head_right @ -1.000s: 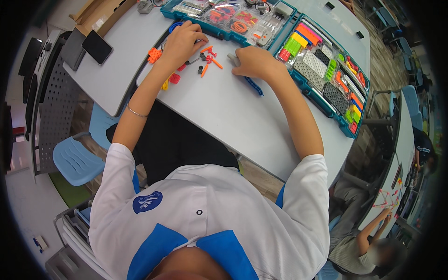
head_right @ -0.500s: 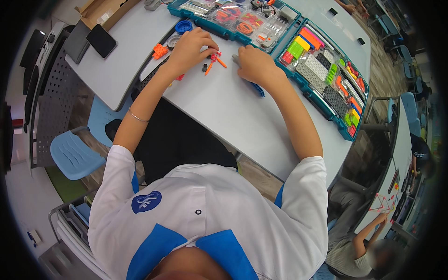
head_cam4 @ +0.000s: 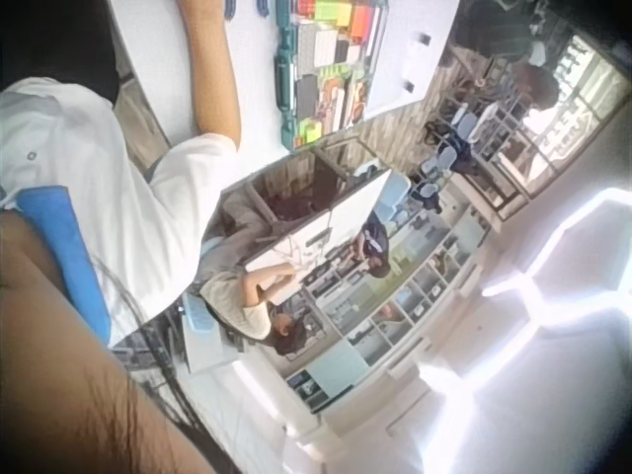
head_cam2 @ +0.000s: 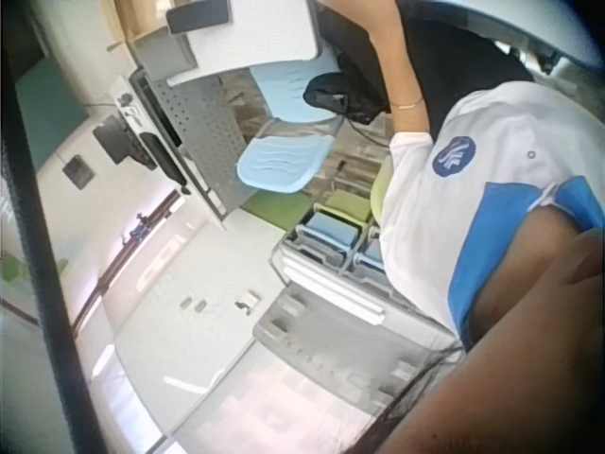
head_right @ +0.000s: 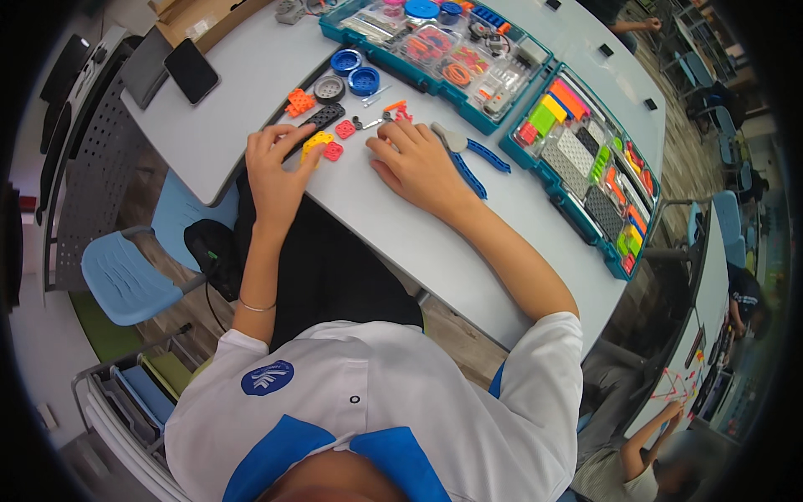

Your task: The person assembles a small knitting machine using colorful plastic parts and a blue tool. They connect various components, including black, orange, and yellow pieces, and use the tool to secure parts together. The assembly process involves careful alignment and attachment of multiple small parts.

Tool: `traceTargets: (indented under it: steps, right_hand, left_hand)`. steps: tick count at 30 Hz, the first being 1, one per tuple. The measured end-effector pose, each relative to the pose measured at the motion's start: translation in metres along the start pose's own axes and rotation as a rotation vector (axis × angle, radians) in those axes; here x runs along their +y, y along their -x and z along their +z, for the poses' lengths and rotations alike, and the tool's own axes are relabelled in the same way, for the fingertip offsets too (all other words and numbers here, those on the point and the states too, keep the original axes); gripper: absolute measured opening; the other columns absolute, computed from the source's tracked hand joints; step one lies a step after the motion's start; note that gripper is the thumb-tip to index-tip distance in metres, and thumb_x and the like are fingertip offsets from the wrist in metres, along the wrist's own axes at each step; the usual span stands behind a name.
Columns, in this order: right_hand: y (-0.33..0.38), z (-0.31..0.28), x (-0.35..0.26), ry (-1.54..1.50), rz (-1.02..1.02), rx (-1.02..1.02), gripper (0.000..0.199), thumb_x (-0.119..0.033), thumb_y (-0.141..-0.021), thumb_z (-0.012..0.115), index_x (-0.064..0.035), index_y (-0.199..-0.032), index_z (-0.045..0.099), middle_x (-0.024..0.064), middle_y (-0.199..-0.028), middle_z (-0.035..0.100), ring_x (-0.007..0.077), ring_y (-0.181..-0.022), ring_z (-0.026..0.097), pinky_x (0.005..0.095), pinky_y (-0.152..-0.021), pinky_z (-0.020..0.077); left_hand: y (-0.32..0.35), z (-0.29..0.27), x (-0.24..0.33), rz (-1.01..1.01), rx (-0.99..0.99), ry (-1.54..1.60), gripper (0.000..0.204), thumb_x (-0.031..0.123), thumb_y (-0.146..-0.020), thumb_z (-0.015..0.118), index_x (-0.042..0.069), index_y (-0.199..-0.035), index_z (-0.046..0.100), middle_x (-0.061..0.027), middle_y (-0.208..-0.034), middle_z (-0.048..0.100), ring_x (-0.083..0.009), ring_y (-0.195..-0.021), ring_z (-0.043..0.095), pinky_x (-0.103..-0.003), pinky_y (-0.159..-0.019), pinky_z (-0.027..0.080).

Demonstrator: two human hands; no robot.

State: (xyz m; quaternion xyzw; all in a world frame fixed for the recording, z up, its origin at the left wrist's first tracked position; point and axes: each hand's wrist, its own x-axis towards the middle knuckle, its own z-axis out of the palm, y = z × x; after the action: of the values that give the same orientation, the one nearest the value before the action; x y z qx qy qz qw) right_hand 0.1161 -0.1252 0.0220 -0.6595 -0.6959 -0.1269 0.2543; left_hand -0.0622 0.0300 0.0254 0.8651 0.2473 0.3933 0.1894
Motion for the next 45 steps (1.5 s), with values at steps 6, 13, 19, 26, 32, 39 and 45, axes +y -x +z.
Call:
traceTargets:
  steps: [6, 13, 19, 26, 32, 39, 45]
  right_hand:
    - [-0.005, 0.007, 0.011, 0.000, 0.076, 0.041, 0.014, -0.010, -0.082, 0.073, -0.0097, -0.095, 0.068, 0.0041, -0.100, 0.063, 0.0243, -0.099, 0.058, 0.0376, -0.082, 0.0443]
    - [-0.012, 0.015, 0.019, 0.100, 0.143, 0.141, 0.017, -0.011, -0.082, 0.074, -0.0100, -0.098, 0.069, 0.0040, -0.102, 0.065, 0.0244, -0.100, 0.058, 0.0402, -0.088, 0.0415]
    - [-0.021, 0.019, -0.019, 0.003, -0.004, 0.107, 0.027, -0.022, -0.083, 0.075, -0.0128, -0.108, 0.070, 0.0063, -0.114, 0.063, 0.0259, -0.111, 0.057, 0.0438, -0.096, 0.0410]
    - [-0.019, 0.023, -0.021, -0.032, 0.032, -0.021, 0.030, -0.021, -0.086, 0.072, -0.0130, -0.115, 0.069, 0.0058, -0.123, 0.062, 0.0281, -0.120, 0.052, 0.0451, -0.103, 0.0372]
    - [-0.017, 0.021, -0.014, -0.056, 0.104, 0.010, 0.029, -0.019, -0.086, 0.071, -0.0108, -0.113, 0.069, 0.0058, -0.122, 0.062, 0.0292, -0.121, 0.051, 0.0446, -0.101, 0.0374]
    - [-0.016, 0.020, -0.010, -0.108, 0.122, 0.010, 0.026, -0.013, -0.083, 0.072, -0.0097, -0.109, 0.069, 0.0066, -0.120, 0.062, 0.0299, -0.119, 0.051, 0.0445, -0.100, 0.0379]
    - [-0.014, 0.019, 0.000, -0.047, 0.165, 0.094, 0.018, -0.008, -0.079, 0.072, -0.0101, -0.097, 0.069, 0.0046, -0.114, 0.063, 0.0266, -0.115, 0.054, 0.0436, -0.099, 0.0380]
  left_hand:
    - [0.023, -0.003, -0.005, -0.027, 0.002, -0.118, 0.036, 0.026, -0.074, 0.085, 0.012, -0.106, 0.077, -0.0002, -0.105, 0.061, -0.0221, -0.100, 0.051, -0.037, -0.090, 0.040]
    - [0.035, -0.001, -0.009, -0.112, 0.031, -0.138, 0.045, 0.030, -0.075, 0.085, 0.015, -0.116, 0.073, 0.0005, -0.110, 0.061, -0.0215, -0.105, 0.050, -0.038, -0.091, 0.038]
    - [0.038, 0.000, -0.013, -0.110, 0.065, -0.141, 0.045, 0.029, -0.075, 0.085, 0.015, -0.116, 0.073, -0.0006, -0.116, 0.059, -0.0224, -0.112, 0.049, -0.040, -0.093, 0.036]
    - [0.035, -0.008, -0.011, -0.177, 0.118, -0.077, 0.041, 0.023, -0.080, 0.082, 0.013, -0.119, 0.071, -0.0036, -0.119, 0.060, -0.0246, -0.111, 0.050, -0.040, -0.098, 0.038]
    - [0.036, -0.014, -0.034, -0.315, 0.144, -0.042, 0.037, 0.018, -0.084, 0.078, 0.007, -0.119, 0.070, -0.0064, -0.114, 0.063, -0.0248, -0.109, 0.053, -0.036, -0.097, 0.043]
    - [0.036, -0.023, -0.041, -0.278, 0.136, -0.008, 0.032, 0.018, -0.083, 0.079, 0.007, -0.112, 0.073, -0.0039, -0.103, 0.067, -0.0201, -0.093, 0.054, -0.032, -0.085, 0.043]
    - [0.040, -0.034, 0.003, -0.227, 0.107, 0.213, 0.046, 0.013, -0.075, 0.085, 0.008, -0.118, 0.068, -0.0021, -0.099, 0.072, -0.0169, -0.087, 0.054, -0.029, -0.072, 0.040]
